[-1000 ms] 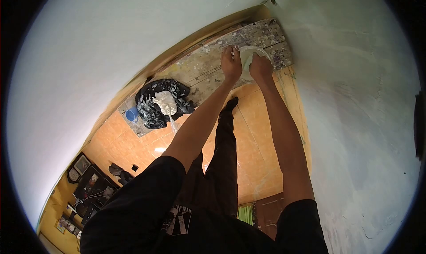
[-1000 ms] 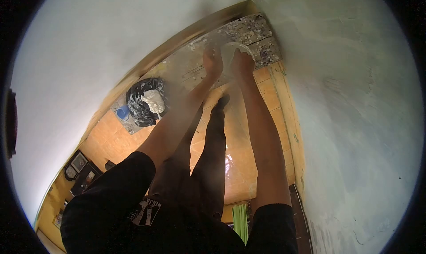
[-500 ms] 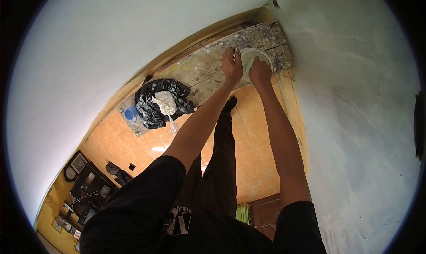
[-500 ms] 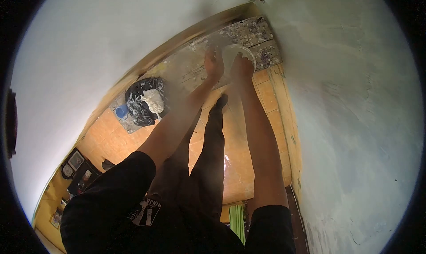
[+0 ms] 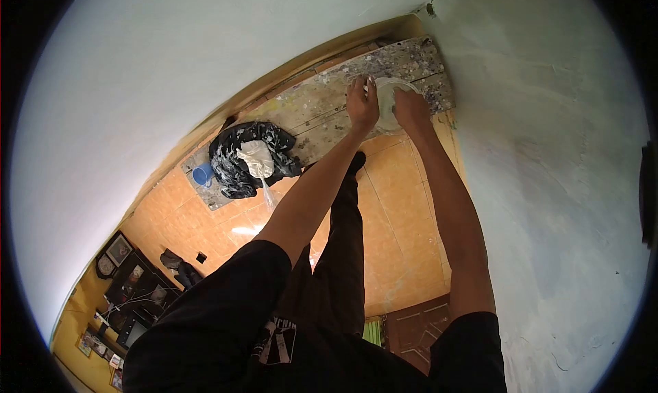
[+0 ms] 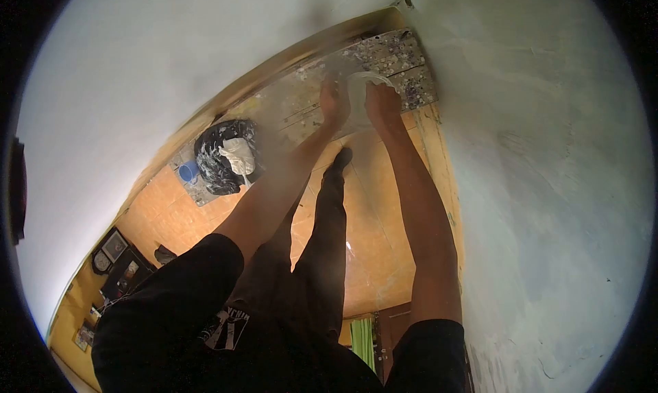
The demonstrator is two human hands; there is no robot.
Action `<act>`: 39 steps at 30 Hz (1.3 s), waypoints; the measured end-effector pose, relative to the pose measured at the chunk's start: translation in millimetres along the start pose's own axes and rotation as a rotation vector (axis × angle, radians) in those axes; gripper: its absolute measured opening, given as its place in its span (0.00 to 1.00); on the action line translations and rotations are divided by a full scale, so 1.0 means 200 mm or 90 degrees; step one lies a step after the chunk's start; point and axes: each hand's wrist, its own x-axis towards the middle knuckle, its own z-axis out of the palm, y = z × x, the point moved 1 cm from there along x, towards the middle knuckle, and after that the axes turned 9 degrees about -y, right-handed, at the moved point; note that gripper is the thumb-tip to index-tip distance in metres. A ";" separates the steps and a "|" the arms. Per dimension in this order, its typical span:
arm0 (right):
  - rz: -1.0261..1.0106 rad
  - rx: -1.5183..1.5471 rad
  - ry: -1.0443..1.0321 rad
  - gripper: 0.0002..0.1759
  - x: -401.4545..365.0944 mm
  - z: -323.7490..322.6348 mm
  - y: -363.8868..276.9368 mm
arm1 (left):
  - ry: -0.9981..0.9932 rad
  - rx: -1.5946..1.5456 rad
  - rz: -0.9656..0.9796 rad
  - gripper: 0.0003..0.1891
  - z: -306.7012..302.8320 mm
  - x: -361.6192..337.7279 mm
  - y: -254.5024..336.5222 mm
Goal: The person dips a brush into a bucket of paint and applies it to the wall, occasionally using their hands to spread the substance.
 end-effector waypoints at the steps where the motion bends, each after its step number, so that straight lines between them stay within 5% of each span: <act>1: -0.001 -0.001 -0.011 0.12 0.00 0.01 0.00 | -0.008 -0.007 -0.008 0.13 0.00 0.00 0.00; 19: -0.070 -0.020 0.079 0.08 -0.05 -0.03 0.02 | 0.010 0.052 0.024 0.12 0.01 -0.01 -0.02; 28: -0.074 -0.086 0.014 0.17 -0.08 0.04 0.02 | -0.024 0.029 -0.005 0.11 0.01 -0.01 -0.03; 39: 0.030 0.177 0.049 0.24 -0.30 -0.07 0.12 | -0.052 0.042 -0.028 0.11 0.00 0.00 -0.01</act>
